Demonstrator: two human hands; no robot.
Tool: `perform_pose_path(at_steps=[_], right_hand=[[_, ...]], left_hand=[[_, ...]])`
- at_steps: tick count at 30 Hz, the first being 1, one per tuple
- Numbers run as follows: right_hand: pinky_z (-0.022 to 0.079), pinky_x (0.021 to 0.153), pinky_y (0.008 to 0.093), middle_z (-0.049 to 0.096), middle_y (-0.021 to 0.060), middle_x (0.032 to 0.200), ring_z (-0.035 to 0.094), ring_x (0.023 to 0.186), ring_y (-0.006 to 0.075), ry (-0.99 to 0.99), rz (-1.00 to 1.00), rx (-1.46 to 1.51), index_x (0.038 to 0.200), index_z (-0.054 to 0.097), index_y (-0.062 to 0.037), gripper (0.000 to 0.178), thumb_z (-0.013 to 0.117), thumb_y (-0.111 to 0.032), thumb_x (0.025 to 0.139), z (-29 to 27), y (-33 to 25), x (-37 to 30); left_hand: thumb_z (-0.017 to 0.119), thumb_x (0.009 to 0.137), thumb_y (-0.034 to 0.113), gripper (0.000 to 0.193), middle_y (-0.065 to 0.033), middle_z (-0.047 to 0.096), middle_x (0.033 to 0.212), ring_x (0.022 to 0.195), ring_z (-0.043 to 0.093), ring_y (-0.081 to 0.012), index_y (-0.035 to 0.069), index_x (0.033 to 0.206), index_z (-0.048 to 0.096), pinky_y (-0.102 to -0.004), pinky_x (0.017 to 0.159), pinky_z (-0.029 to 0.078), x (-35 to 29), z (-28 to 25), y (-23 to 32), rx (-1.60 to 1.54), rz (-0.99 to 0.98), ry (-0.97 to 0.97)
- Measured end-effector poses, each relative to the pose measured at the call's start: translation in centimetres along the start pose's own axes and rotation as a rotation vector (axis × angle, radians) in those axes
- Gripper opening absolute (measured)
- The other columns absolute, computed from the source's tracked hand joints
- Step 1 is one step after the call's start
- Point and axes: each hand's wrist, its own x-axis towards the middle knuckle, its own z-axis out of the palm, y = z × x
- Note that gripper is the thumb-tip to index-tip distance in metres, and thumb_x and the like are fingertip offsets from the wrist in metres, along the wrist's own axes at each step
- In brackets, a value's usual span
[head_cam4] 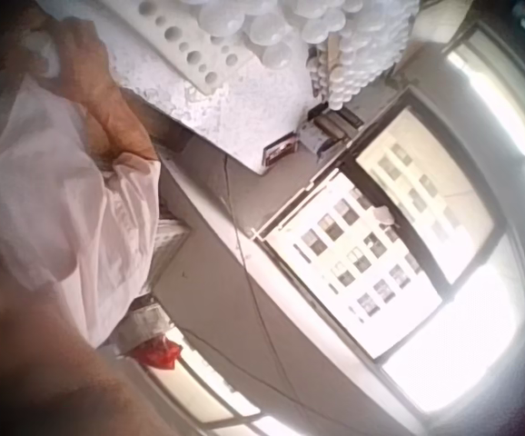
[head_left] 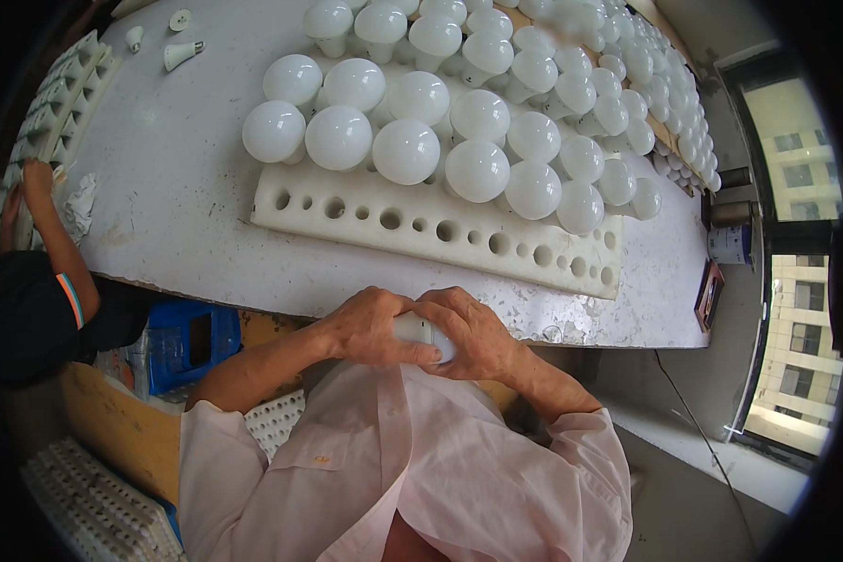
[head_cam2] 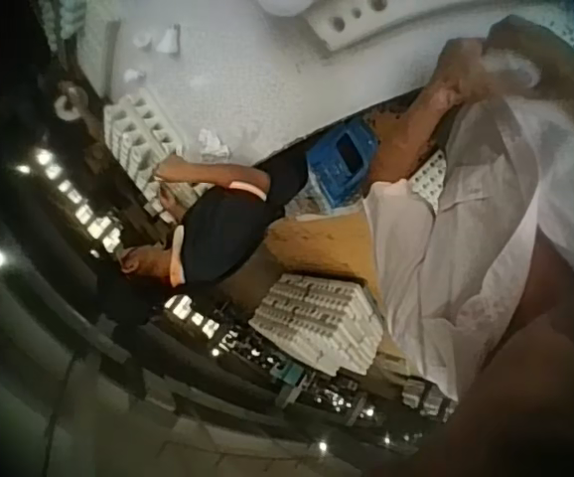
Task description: The person assembles light bulbs by attaching rounded bulb covers onto bulb bases by hand and inserting the completed light bulbs into holes in a holder tray.
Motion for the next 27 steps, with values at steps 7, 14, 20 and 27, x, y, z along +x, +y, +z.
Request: perform_pose_path(at_steps=[7, 14, 20, 27], right_hand=[[0.049, 0.073, 0.0373, 0.056, 0.0096, 0.098, 0.056, 0.088, 0.0286, 0.366, -0.316, 0.137, 0.101, 0.059, -0.0033, 0.048, 0.074, -0.006, 0.056, 1.7, 0.0, 1.3], [0.046, 0.066, 0.0325, 0.059, 0.0069, 0.091, 0.055, 0.080, 0.0233, 0.406, -0.300, 0.278, 0.089, 0.062, -0.0057, 0.037, 0.069, -0.002, 0.053, 1.5, -0.5, 1.5], [0.045, 0.078, 0.0361, 0.053, 0.0166, 0.108, 0.053, 0.093, 0.0280, 0.488, -0.057, 0.311, 0.115, 0.049, -0.0029, 0.062, 0.077, -0.006, 0.060, 1.3, 0.8, 0.8], [0.041, 0.091, 0.0401, 0.043, 0.0225, 0.122, 0.048, 0.109, 0.0296, 0.606, 0.124, 0.343, 0.134, 0.026, -0.0056, 0.090, 0.080, -0.010, 0.063, 1.9, 1.0, -3.8]], left_hand=[[0.067, 0.061, 0.049, 0.060, -0.0193, 0.063, 0.072, 0.069, 0.063, -0.0272, -0.009, 0.079, 0.063, -0.0341, 0.062, 0.049, -0.2, 0.1, 1.0, -0.011, -0.104, -0.055], [0.066, 0.064, 0.039, 0.047, -0.0140, 0.060, 0.065, 0.064, 0.061, -0.0220, -0.007, 0.072, 0.059, -0.0318, 0.057, 0.048, -0.4, -0.1, 2.5, -0.071, -0.101, -0.070], [0.056, 0.079, 0.040, 0.045, -0.0095, 0.060, 0.066, 0.048, 0.058, -0.0157, -0.005, 0.081, 0.060, -0.0246, 0.040, 0.044, 1.4, 0.6, -0.5, -0.610, -0.158, -0.126], [0.048, 0.091, 0.046, 0.057, -0.0177, 0.063, 0.091, 0.064, 0.066, -0.0193, -0.007, 0.112, 0.050, -0.0225, 0.042, 0.047, 3.8, 3.2, -3.1, -1.145, 0.048, -0.309]])
